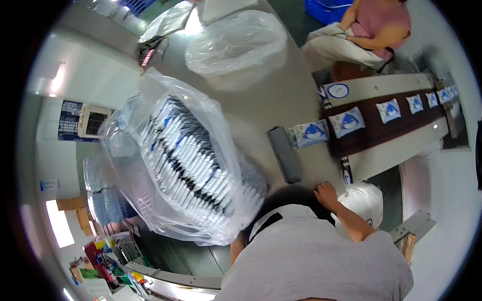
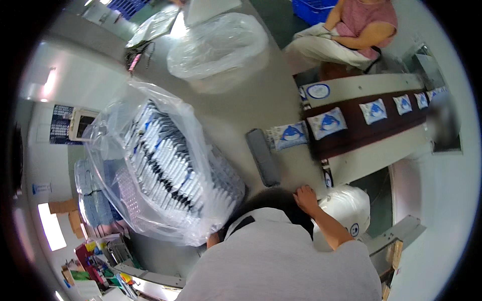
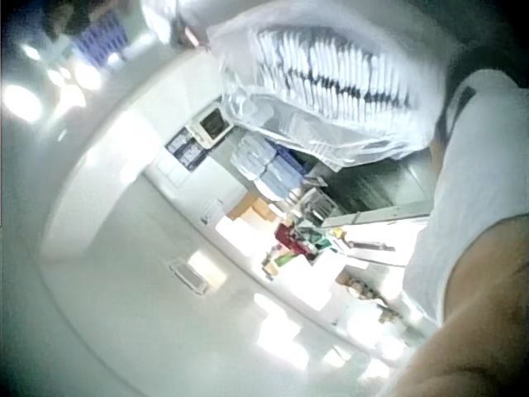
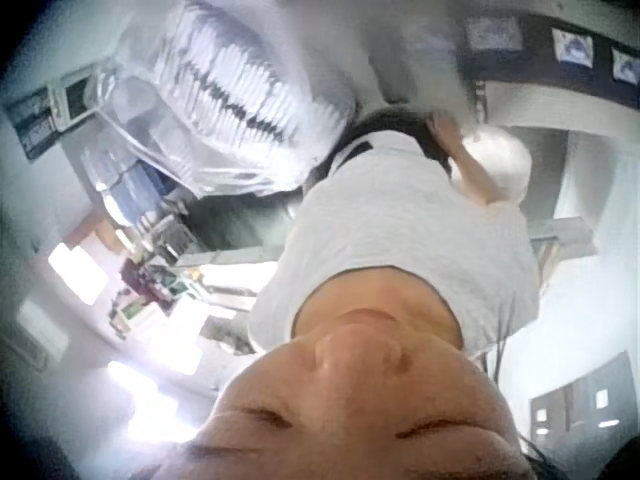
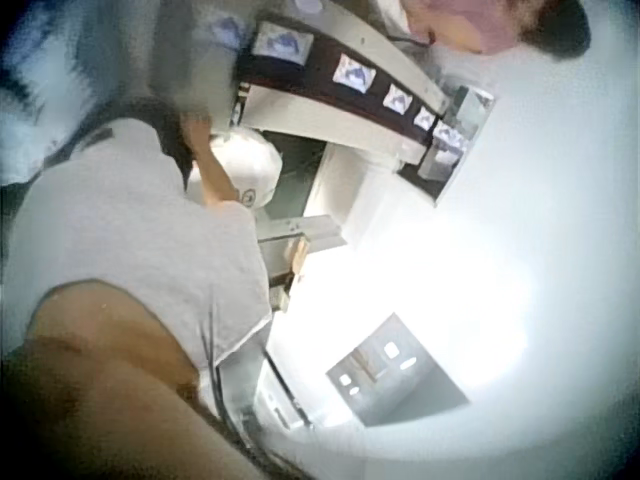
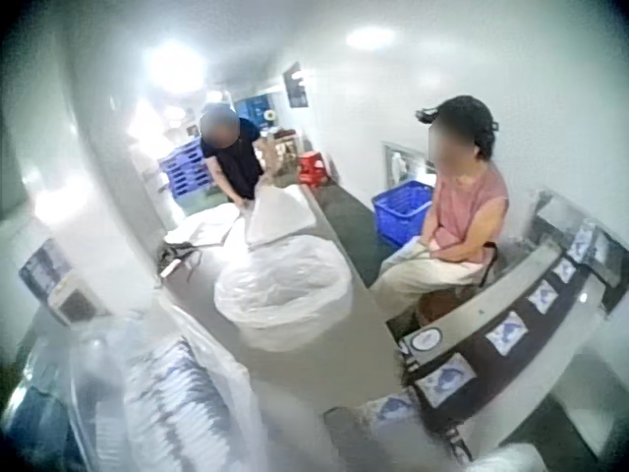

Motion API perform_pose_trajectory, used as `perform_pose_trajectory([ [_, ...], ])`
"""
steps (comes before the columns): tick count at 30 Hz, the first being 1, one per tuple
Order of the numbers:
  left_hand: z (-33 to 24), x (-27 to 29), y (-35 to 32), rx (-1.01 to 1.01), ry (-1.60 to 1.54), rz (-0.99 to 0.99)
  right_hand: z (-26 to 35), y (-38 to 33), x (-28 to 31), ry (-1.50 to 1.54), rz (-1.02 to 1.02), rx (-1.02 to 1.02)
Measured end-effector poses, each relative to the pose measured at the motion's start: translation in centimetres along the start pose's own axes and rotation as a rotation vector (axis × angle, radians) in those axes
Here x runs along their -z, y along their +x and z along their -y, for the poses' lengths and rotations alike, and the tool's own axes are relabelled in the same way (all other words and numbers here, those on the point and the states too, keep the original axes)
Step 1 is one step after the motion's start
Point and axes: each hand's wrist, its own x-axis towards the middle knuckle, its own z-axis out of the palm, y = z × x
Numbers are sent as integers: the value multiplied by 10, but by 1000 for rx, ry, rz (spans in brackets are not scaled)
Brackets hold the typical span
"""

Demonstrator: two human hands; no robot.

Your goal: The person picks small blue and white packets from a conveyor belt and places them into a large clear plastic bag by hand, then lifts the full bag and moves it to another table.

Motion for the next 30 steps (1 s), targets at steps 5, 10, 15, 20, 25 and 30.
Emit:
perform_pose_trajectory([
  [5,-11,-2,-10,-40,-21,25,-25,-2,-7,-15,197,127],
  [10,-62,-16,-41,-119,-172,32,-32,66,93,261,522,324],
  [15,-112,-44,-112,-805,0,-612,-89,156,224,195,102,271],
  [20,-110,-53,-110,-751,439,-223,-162,193,252,-334,209,196],
  [25,-101,-18,-78,-685,441,-261,-109,266,233,-88,592,625],
  [30,-104,17,-62,-317,40,32,-67,300,142,6,650,463],
])
